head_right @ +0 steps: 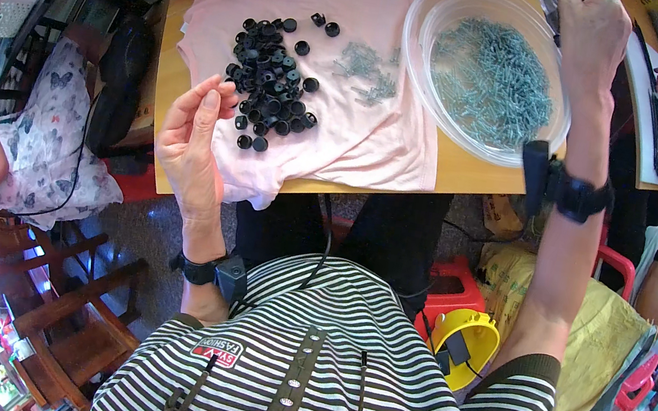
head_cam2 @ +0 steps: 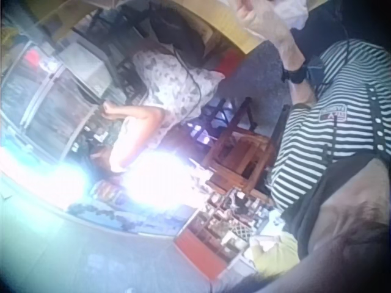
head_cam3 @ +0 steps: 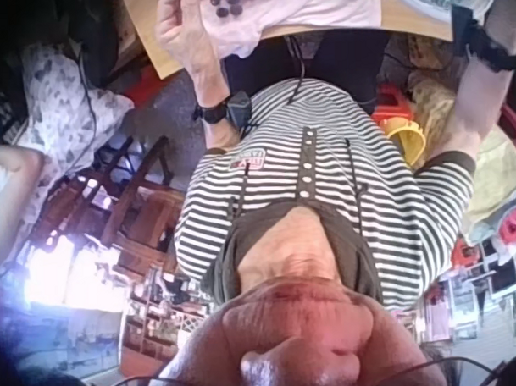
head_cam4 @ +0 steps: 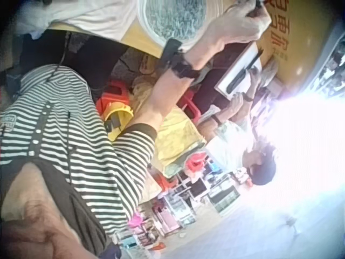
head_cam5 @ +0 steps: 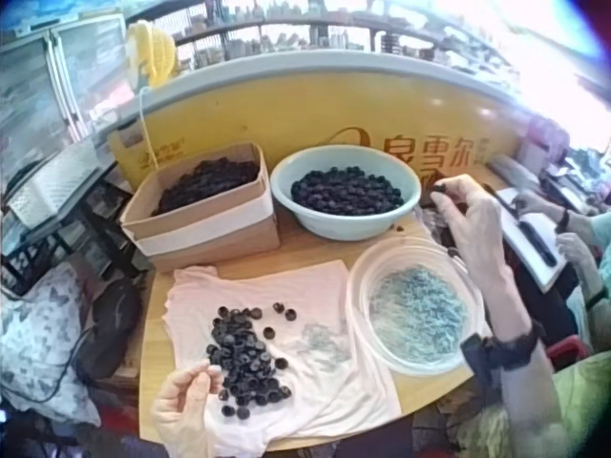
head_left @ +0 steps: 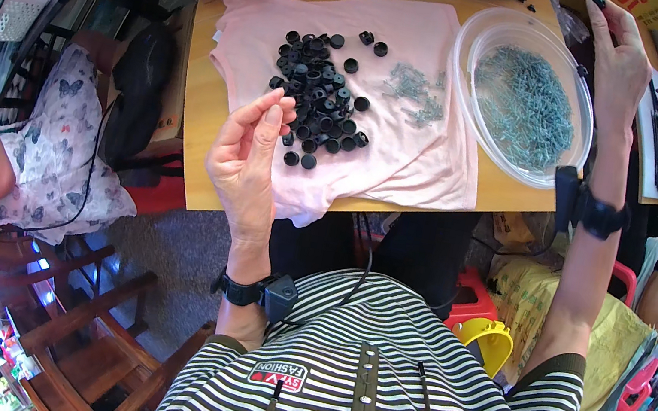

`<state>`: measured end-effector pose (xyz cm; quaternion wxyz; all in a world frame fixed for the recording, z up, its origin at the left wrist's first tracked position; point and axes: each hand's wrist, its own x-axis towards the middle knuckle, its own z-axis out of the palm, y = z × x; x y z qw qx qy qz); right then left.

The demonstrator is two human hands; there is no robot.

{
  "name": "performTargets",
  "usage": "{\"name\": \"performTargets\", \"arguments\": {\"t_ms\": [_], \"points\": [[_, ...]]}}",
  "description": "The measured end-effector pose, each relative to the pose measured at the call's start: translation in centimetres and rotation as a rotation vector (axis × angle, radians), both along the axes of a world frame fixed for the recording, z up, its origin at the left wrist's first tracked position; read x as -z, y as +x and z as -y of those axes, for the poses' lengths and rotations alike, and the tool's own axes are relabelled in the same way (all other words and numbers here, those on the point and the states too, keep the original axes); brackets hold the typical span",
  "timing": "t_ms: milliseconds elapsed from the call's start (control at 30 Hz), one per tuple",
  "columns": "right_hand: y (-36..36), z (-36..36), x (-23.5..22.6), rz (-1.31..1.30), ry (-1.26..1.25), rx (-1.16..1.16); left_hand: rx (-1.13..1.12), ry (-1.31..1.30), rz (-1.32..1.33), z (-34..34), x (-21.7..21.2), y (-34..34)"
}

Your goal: Sorting and inspecting small black and silver plastic or rubber components on a work surface.

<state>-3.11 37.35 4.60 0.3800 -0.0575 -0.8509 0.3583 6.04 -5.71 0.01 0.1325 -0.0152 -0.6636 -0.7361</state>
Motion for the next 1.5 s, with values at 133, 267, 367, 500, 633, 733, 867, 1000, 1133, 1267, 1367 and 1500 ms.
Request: {"name": "performTargets", "arguments": {"t_ms": [133,267,367,500,633,733,867,1000,1133,1267,1367,1500], "points": [[-1.6,2.5,0.9,0.297,0.446,0.296,-0.039,-0.186,0.025,2.1,1.3,0.5],[2.4,13.5,-1.2,0.059,0.325,-0.137,-0.103,-0.592,-0.037,3.0,1.3,0.4],[4.3,21.1,1.4,0.271,0.237,-0.474,-0.112,-0.878,-0.009,3.0,0.7,0.4],[3.9,25.9,4.3,0.395,0.152,-0.573,-0.093,-0.837,0.023,3.4,1.7,0.3],[2.9,26.3,5.7,0.332,0.17,-0.577,-0.089,-0.729,0.066,2.8,1.8,-0.1],[2.7,26.3,5.6,0.388,0.159,-0.608,-0.047,-0.65,0.113,2.6,1.9,-0.2],[3.5,26.2,5.2,0.441,0.09,-0.611,-0.001,-0.61,0.089,2.1,1.9,0.0],[4.7,25.7,5.0,0.371,0.009,-0.567,-0.013,-0.644,0.022,2.4,1.9,-0.3],[5.6,25.1,5.1,0.385,-0.167,-0.564,-0.056,-0.768,-0.106,1.9,1.2,-0.4],[6.9,24.0,5.3,0.324,-0.164,-0.517,-0.007,-0.741,-0.174,1.0,0.8,-0.5],[8.4,22.8,6.0,0.312,-0.082,-0.481,0.015,-0.766,-0.175,0.7,0.7,-0.6],[10.5,22.6,6.3,0.446,0.017,-0.584,0.049,-0.85,-0.275,-0.5,0.6,-1.3]]}}
